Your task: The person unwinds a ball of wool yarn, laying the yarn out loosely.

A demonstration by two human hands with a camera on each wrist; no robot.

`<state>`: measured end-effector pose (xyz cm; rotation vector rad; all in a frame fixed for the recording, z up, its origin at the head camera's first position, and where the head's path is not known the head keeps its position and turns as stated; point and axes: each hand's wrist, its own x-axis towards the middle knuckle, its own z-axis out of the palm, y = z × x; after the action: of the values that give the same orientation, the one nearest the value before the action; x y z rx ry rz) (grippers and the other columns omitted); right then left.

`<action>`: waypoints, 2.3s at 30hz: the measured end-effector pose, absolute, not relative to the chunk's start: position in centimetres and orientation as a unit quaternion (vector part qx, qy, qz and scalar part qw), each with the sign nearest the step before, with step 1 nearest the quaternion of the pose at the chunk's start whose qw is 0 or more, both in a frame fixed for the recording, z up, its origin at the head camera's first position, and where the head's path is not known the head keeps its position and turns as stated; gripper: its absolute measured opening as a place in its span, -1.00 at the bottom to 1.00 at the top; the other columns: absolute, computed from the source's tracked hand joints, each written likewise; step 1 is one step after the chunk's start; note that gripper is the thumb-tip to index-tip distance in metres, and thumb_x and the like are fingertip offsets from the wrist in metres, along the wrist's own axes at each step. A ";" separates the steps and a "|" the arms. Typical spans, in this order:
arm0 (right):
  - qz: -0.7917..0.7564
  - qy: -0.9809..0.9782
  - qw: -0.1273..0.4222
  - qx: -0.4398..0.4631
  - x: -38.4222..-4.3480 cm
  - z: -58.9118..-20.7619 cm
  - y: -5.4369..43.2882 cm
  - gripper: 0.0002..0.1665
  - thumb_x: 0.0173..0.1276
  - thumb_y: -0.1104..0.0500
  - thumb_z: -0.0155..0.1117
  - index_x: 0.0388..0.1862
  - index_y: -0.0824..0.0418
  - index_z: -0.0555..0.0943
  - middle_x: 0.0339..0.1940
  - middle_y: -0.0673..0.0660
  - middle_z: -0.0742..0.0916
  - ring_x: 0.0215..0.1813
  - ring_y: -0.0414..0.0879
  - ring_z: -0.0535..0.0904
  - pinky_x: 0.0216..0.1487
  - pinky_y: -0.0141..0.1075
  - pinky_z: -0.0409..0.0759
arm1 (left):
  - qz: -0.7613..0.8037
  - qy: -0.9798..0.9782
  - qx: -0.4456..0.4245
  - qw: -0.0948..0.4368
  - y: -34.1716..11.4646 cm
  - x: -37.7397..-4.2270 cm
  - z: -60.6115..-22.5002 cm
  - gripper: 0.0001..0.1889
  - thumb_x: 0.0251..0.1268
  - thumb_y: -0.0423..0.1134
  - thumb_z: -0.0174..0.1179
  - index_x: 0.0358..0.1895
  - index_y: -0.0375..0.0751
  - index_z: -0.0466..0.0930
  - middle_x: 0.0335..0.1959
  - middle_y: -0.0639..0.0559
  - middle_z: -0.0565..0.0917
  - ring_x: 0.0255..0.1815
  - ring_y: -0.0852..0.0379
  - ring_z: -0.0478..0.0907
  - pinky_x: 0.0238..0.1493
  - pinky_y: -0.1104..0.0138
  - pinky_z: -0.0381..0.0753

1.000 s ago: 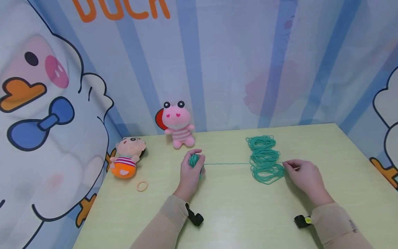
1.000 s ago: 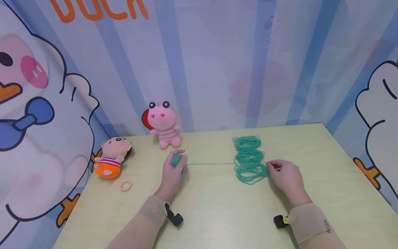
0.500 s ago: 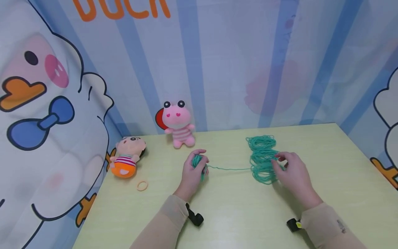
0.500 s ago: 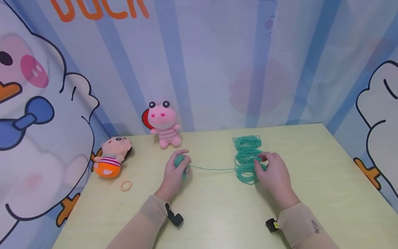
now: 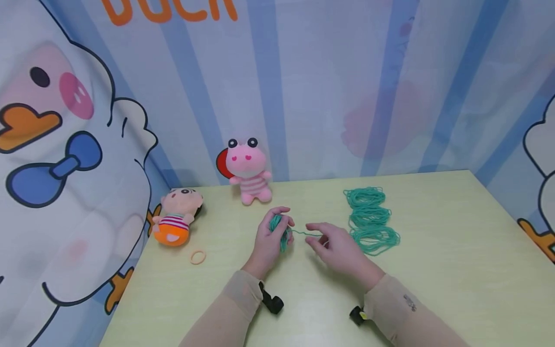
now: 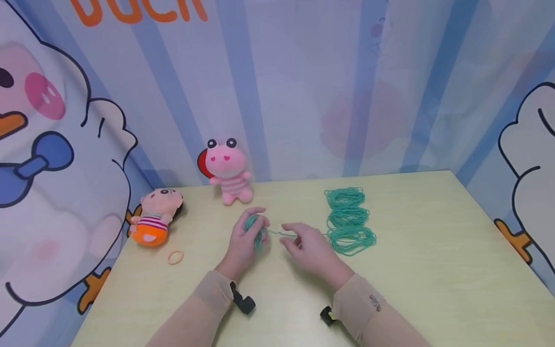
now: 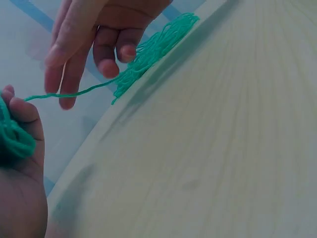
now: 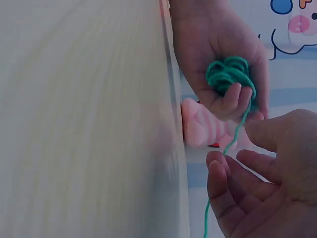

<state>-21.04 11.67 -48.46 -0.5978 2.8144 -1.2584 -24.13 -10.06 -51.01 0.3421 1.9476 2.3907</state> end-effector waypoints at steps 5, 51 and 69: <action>-0.386 0.904 -0.008 -0.184 -21.1 -48.2 9.0 -0.60 0.66 0.07 0.35 0.34 0.20 0.74 0.14 0.10 0.87 -0.25 -0.26 0.63 -0.21 -0.34 0.65 | 0.770 0.628 0.114 0.022 -10.1 -24.1 -51.0 -0.73 0.82 -0.22 0.02 0.38 -0.14 0.49 -0.12 0.04 0.66 -0.40 0.15 0.52 -0.30 0.37 0.66; -0.368 0.926 -0.074 0.047 -20.4 -49.6 28.4 -0.48 0.73 -0.10 0.18 0.26 0.29 0.76 0.11 0.35 0.84 -0.04 0.09 0.73 -0.18 -0.30 0.64 | 0.737 0.667 0.046 -0.097 -10.4 -24.0 -50.8 -0.80 0.66 -0.28 0.26 0.20 -0.16 0.63 -0.23 0.12 0.66 -0.50 0.24 0.44 -0.45 0.47 0.51; -0.372 0.919 -0.115 -0.064 -19.9 -48.2 23.7 -0.71 0.68 0.04 0.32 0.08 0.24 0.76 -0.19 0.11 0.78 -0.28 -0.14 0.57 -0.33 -0.37 0.56 | 0.739 0.664 0.084 -0.072 -9.8 -24.2 -51.0 -0.80 0.71 -0.28 0.19 0.24 -0.17 0.61 -0.23 0.13 0.69 -0.54 0.28 0.44 -0.47 0.49 0.48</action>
<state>-19.89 23.65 -48.20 -0.2164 3.1178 -1.2639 -24.21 -9.76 -50.96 0.2766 2.1882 2.4361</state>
